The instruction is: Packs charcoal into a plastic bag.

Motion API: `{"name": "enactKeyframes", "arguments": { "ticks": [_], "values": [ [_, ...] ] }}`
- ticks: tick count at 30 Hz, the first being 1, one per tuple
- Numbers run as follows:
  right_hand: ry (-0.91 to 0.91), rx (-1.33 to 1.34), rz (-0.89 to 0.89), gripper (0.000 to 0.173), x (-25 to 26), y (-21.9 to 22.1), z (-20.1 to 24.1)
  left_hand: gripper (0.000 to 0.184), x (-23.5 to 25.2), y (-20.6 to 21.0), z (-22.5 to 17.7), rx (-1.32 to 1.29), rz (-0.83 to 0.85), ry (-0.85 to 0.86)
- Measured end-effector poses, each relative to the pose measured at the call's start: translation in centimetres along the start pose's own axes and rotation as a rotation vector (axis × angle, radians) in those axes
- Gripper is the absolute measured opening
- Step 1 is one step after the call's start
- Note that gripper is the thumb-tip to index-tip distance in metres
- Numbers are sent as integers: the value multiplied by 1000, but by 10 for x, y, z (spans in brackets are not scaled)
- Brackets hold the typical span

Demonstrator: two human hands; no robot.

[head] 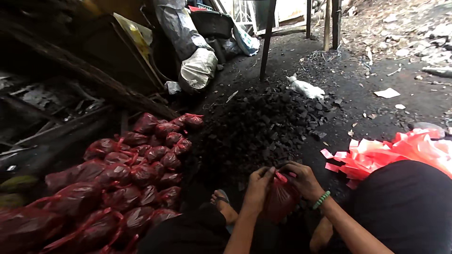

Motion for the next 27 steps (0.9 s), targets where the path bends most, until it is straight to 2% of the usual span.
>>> {"name": "enactKeyframes", "arguments": {
  "ticks": [2,4,6,8,10,12,13,15,17,19,21,22,24,26,27],
  "values": [
    [24,54,58,24,2,-2,3,20,-3,1,1,-176,-3,-47],
    [34,81,78,33,5,-3,8,18,-7,1,-3,-115,1,-25],
    [-30,31,16,25,10,-3,14,17,-11,-2,-12,131,11,56],
    [-116,-76,-31,22,14,-1,22,24,-14,-8,-24,504,1,240],
    [-250,-224,-18,22,18,4,32,22,-15,-13,-30,792,-156,490],
    [-296,-318,13,24,19,2,41,20,-12,-24,-19,928,-320,634],
    [-282,-346,30,23,17,-4,43,20,-8,-32,-9,980,-356,649],
    [-188,-375,46,18,8,-20,31,22,1,-52,18,1038,-315,551],
    [-98,-372,30,20,1,-29,12,22,5,-61,26,1011,-294,481],
    [-58,-355,18,24,2,-29,8,28,-3,-68,12,813,-269,391],
    [0,-260,33,24,8,-29,7,36,-21,-87,-10,357,-212,295],
    [41,-189,51,23,13,-31,6,34,-33,-100,-25,50,-203,317],
    [122,-25,97,25,19,-35,2,18,-64,-126,-61,-527,-196,455],
    [178,76,124,35,23,-37,-5,19,-99,-163,-81,-713,-225,650],
    [208,94,126,36,24,-37,-10,23,-120,-183,-87,-723,-306,744]
  ]
}}
Point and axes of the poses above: each hand's wrist, its own x-axis towards the middle knuckle, its own y-axis out of the palm, z = x × y, the point moved 5 cm from there along x, towards the middle knuckle, and after that the axes turned 14 degrees about x, right-handed, at the moved point
